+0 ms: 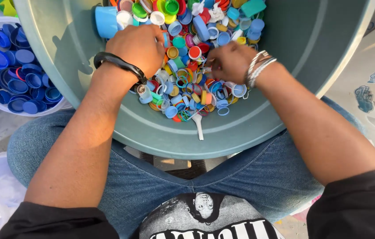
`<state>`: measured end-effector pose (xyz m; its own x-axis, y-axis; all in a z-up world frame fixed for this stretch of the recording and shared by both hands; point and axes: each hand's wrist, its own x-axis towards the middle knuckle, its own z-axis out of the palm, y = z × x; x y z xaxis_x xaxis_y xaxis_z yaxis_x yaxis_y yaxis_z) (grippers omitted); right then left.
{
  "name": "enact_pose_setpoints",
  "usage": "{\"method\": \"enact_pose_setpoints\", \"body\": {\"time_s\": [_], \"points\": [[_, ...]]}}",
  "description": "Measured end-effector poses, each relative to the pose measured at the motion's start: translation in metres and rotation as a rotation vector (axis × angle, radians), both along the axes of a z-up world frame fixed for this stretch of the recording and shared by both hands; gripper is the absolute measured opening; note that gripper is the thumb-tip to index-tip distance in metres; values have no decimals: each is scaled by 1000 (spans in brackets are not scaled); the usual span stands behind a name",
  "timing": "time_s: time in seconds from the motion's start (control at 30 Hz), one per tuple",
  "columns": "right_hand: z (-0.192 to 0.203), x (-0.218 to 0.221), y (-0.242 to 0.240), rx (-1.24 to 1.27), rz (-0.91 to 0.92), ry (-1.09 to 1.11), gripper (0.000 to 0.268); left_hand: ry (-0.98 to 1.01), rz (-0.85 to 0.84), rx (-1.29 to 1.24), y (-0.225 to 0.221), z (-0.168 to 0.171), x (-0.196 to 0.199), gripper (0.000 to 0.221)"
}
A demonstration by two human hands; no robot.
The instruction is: Sorting plastic bottle caps by color into different containers.
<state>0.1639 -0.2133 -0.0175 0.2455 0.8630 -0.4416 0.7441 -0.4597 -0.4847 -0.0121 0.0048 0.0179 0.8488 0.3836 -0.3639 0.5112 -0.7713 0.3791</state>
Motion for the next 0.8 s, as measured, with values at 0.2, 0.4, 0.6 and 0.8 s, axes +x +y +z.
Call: {"method": "enact_pose_setpoints", "body": {"time_s": [0.2,0.4,0.6,0.8], "points": [[-37,-27,-2,-115,36,-55,50,-228,-20,-61,4,-16,7,18],[21,16,4,169,152,15,52,-307,-87,-231,-26,-32,13,30],[58,5,9,443,74,118,48,-340,6,-630,-42,-37,18,47],[62,9,7,593,196,139,53,-237,227,-1172,-23,-17,11,44]]}}
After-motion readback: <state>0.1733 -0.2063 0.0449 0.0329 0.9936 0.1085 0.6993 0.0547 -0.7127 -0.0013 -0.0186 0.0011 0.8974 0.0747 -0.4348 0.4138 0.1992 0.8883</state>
